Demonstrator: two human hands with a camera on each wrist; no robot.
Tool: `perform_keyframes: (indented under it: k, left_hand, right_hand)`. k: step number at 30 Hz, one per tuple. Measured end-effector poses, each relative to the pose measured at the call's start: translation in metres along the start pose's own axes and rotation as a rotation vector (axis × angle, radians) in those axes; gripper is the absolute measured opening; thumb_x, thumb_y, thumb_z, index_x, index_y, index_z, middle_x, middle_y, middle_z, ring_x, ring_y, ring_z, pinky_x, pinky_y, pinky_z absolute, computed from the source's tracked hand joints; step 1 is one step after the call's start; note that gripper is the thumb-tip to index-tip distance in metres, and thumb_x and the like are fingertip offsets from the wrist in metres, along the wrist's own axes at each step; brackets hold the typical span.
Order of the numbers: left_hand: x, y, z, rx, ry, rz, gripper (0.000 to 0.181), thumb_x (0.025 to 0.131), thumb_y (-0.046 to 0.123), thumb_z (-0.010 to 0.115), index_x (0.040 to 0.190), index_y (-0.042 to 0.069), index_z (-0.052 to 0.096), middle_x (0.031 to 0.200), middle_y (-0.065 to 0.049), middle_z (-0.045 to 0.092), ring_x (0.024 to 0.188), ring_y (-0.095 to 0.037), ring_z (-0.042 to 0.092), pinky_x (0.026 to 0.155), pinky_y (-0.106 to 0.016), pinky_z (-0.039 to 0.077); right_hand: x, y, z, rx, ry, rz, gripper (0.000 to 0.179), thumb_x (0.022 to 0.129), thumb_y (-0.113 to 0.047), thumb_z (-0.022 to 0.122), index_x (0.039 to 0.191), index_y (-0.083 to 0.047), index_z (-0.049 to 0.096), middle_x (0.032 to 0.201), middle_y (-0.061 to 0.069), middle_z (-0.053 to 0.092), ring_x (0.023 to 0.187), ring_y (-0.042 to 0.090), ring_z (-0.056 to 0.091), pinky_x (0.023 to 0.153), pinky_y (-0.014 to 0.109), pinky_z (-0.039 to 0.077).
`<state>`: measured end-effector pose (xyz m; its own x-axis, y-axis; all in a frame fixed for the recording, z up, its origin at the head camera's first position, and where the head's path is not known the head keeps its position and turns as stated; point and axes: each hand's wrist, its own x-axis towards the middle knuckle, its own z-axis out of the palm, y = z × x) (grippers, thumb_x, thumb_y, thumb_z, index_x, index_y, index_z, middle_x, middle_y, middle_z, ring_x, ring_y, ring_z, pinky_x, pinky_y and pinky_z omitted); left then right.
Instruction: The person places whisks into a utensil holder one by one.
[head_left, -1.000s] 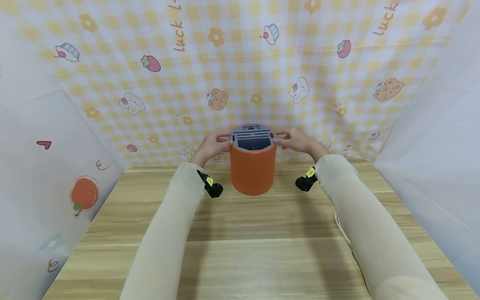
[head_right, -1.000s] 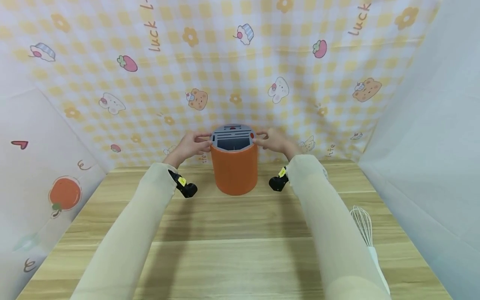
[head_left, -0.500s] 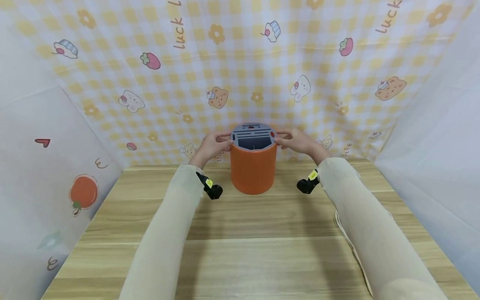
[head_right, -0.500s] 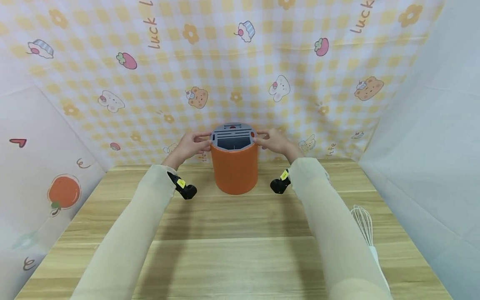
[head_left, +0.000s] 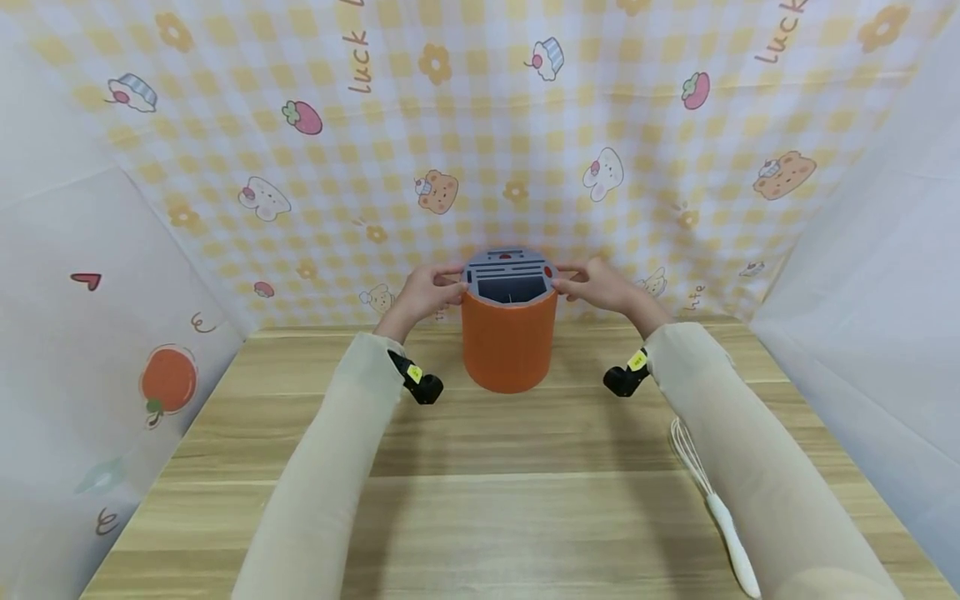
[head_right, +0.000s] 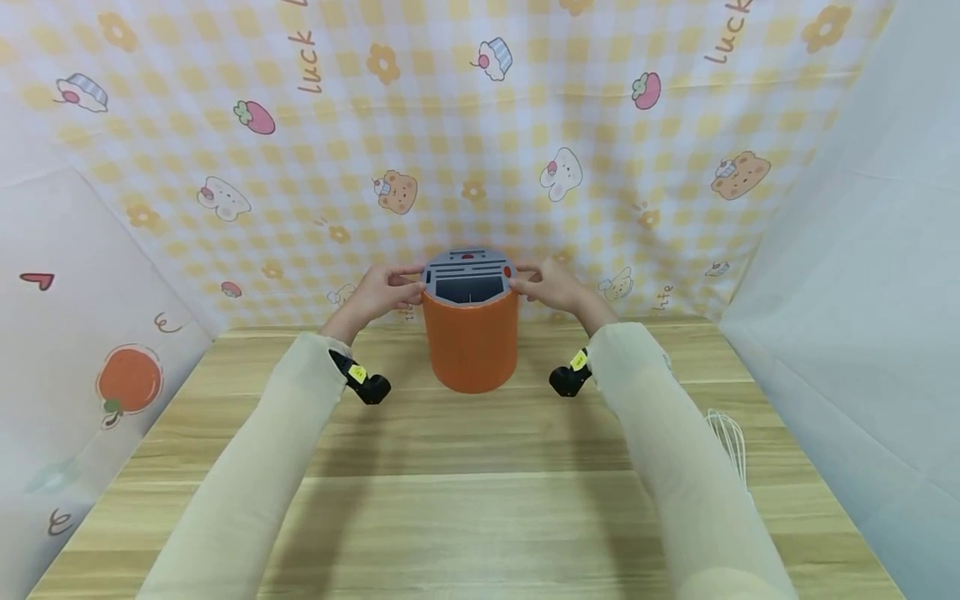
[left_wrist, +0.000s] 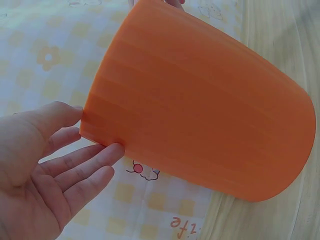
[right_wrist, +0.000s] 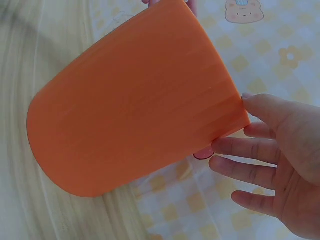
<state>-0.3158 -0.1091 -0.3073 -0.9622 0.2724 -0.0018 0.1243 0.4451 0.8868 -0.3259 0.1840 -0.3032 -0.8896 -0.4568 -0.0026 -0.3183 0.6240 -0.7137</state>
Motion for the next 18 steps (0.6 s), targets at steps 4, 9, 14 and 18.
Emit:
perform_keyframes:
  k: [4, 9, 14, 18]
  left_hand:
    - [-0.003, 0.0, 0.001, 0.0, -0.005, 0.005, 0.047, 0.092, 0.018, 0.058, 0.136, 0.007, 0.045, 0.114, -0.018, 0.06, 0.097, -0.032, 0.062, 0.083, -0.039, 0.049]
    - [-0.007, -0.002, 0.001, 0.0, -0.009, 0.012, 0.046, 0.092, 0.018, 0.058, 0.135, 0.008, 0.046, 0.114, -0.017, 0.06, 0.094, -0.029, 0.063, 0.082, -0.04, 0.049]
    - [-0.016, 0.004, 0.002, -0.005, -0.016, 0.017, 0.046, 0.091, 0.016, 0.058, 0.135, 0.006, 0.046, 0.113, -0.018, 0.06, 0.094, -0.03, 0.063, 0.082, -0.04, 0.049]
    - [-0.017, -0.001, 0.002, -0.016, -0.022, 0.033, 0.046, 0.091, 0.017, 0.059, 0.134, 0.005, 0.047, 0.112, -0.017, 0.061, 0.092, -0.028, 0.064, 0.083, -0.042, 0.048]
  right_hand:
    - [-0.004, -0.001, 0.001, -0.033, -0.005, -0.009, 0.055, 0.095, -0.029, 0.05, 0.139, 0.001, 0.036, 0.113, 0.024, 0.06, 0.093, 0.031, 0.063, 0.084, 0.044, 0.047]
    - [-0.009, -0.004, 0.003, -0.068, 0.012, -0.006, 0.054, 0.095, -0.029, 0.052, 0.138, 0.0, 0.038, 0.111, 0.022, 0.061, 0.092, 0.029, 0.063, 0.073, 0.038, 0.051]
    - [-0.015, -0.007, 0.005, -0.075, 0.02, -0.019, 0.053, 0.094, -0.028, 0.052, 0.137, 0.001, 0.039, 0.108, 0.02, 0.063, 0.091, 0.029, 0.063, 0.071, 0.036, 0.052]
    - [-0.019, -0.01, 0.007, -0.059, 0.01, -0.04, 0.052, 0.094, -0.026, 0.053, 0.137, 0.001, 0.04, 0.106, 0.019, 0.064, 0.09, 0.028, 0.063, 0.074, 0.038, 0.052]
